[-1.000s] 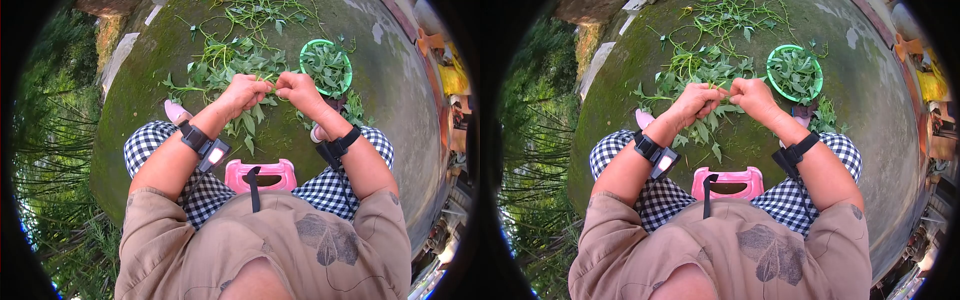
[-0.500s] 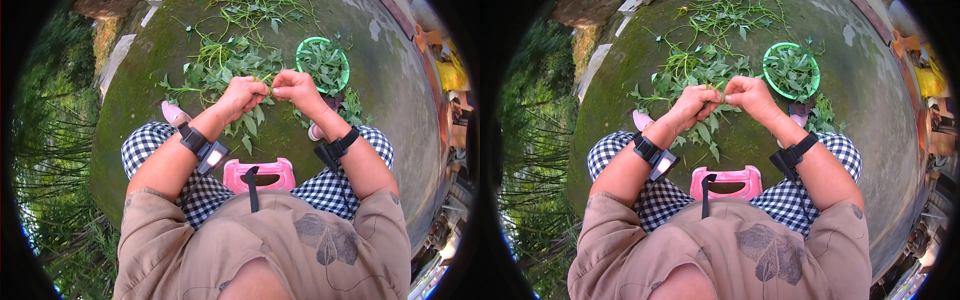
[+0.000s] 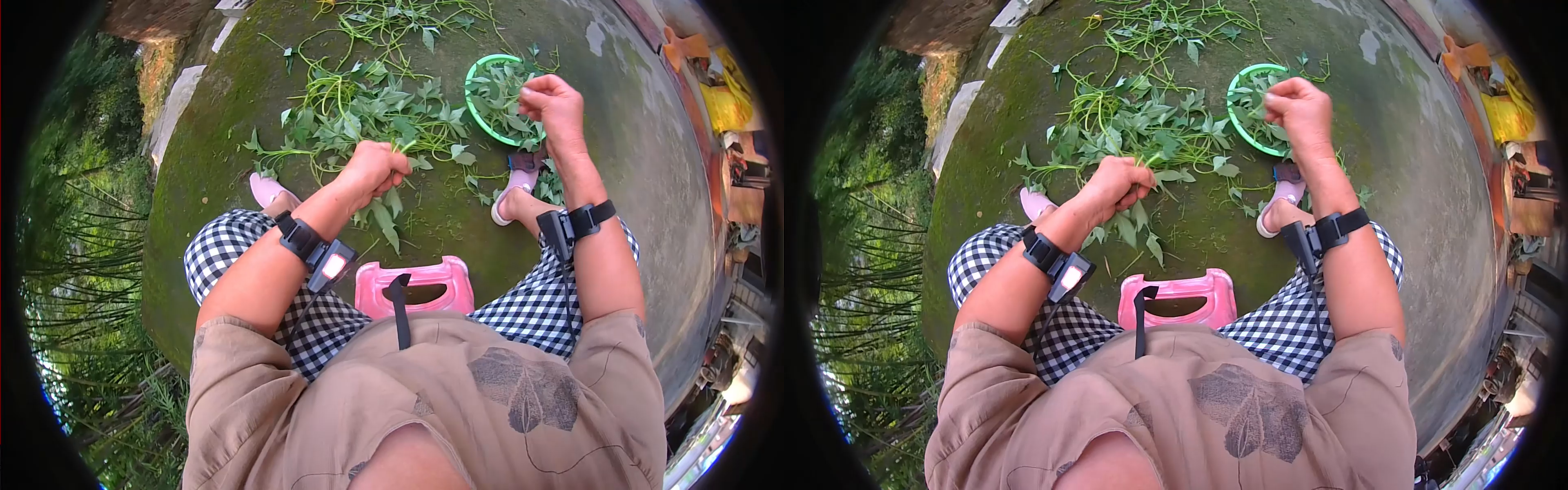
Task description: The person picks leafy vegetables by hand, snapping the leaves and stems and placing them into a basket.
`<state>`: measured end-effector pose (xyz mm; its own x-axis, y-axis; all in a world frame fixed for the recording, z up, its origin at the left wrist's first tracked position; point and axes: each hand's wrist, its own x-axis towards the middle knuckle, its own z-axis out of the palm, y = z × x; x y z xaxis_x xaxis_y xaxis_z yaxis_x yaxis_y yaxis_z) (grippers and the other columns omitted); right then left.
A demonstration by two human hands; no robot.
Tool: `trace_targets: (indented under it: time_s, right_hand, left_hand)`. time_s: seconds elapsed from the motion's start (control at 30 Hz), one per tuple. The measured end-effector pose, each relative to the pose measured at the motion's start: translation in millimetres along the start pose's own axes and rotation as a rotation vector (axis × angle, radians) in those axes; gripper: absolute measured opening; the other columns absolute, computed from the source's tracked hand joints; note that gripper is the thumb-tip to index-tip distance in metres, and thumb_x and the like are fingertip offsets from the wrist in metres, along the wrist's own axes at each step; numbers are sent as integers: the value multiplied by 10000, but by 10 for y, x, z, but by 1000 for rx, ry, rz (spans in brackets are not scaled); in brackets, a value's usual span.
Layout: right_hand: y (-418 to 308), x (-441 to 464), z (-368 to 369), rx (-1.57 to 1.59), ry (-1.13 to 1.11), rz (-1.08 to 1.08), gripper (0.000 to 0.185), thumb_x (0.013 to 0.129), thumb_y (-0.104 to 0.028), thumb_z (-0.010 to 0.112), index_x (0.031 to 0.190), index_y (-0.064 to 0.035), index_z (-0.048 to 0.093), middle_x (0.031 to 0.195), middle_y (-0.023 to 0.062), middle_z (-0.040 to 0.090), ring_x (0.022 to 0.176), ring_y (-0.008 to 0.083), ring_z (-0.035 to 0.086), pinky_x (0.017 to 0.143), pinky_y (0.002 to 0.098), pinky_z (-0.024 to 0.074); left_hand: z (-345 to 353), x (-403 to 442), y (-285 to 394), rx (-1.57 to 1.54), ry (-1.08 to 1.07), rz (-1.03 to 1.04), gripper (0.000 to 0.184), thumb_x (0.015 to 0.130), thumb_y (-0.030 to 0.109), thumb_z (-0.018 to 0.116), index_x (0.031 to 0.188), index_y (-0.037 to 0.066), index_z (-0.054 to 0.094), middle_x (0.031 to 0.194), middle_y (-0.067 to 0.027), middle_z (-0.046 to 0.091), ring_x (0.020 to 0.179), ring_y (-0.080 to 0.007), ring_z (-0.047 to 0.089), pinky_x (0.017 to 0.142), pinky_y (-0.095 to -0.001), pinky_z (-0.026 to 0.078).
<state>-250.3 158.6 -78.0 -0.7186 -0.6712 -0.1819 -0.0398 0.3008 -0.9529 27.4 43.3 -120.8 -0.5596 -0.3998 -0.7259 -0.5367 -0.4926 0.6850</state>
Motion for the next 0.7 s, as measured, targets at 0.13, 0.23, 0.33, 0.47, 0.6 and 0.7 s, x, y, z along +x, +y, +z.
trace_targets:
  time_s: [0.13, 0.23, 0.33, 0.47, 0.6, 0.7]
  right_hand:
    - [181, 183, -273, -215, 242, -4, 196, 740, -31, 716, 922, 16, 661, 762, 69, 676, 584, 124, 607, 568, 260, 499]
    - [223, 209, -304, -366, 361, -30, 238, 724, -68, 734, 939, 17, 678, 778, 84, 681, 639, 141, 620, 626, 289, 501]
    - [194, 178, -191, -394, 225, -6, 220, 732, -75, 726, 927, 15, 678, 780, 75, 679, 632, 136, 618, 622, 287, 502]
    - [96, -254, 384, -251, -438, 204, 191, 817, -175, 661, 957, -44, 666, 815, 34, 655, 701, 111, 607, 636, 257, 481]
    - [205, -765, 869, -121, -874, 463, 206, 829, -221, 663, 911, -32, 661, 699, 39, 625, 597, 128, 605, 546, 248, 491]
    - [384, -818, 933, -33, -876, 516, 168, 824, -192, 658, 832, -25, 646, 663, 43, 605, 551, 132, 592, 518, 259, 492]
  left_hand:
    - [12, 34, -190, 181, -181, -41, 82, 742, 89, 678, 782, 30, 637, 579, -35, 571, 376, -77, 442, 326, -230, 271]
    - [59, -1, -170, 95, -214, -104, 107, 797, 106, 662, 837, 9, 645, 589, -44, 582, 372, -86, 456, 330, -225, 272]
    - [34, -18, -107, -99, -282, -110, 137, 841, 128, 635, 888, -1, 634, 623, -45, 589, 387, -91, 454, 342, -230, 264]
    - [-14, 19, -62, -317, -266, -75, 183, 882, 162, 598, 959, -3, 616, 686, -40, 583, 446, -90, 454, 372, -231, 262]
    - [1, 29, -64, -444, -212, -75, 188, 884, 170, 600, 987, 13, 608, 720, -24, 569, 524, -89, 473, 423, -224, 294]
    - [-27, 40, -69, -498, -234, -70, 178, 879, 170, 606, 998, 38, 610, 742, -16, 585, 549, -84, 484, 442, -231, 308]
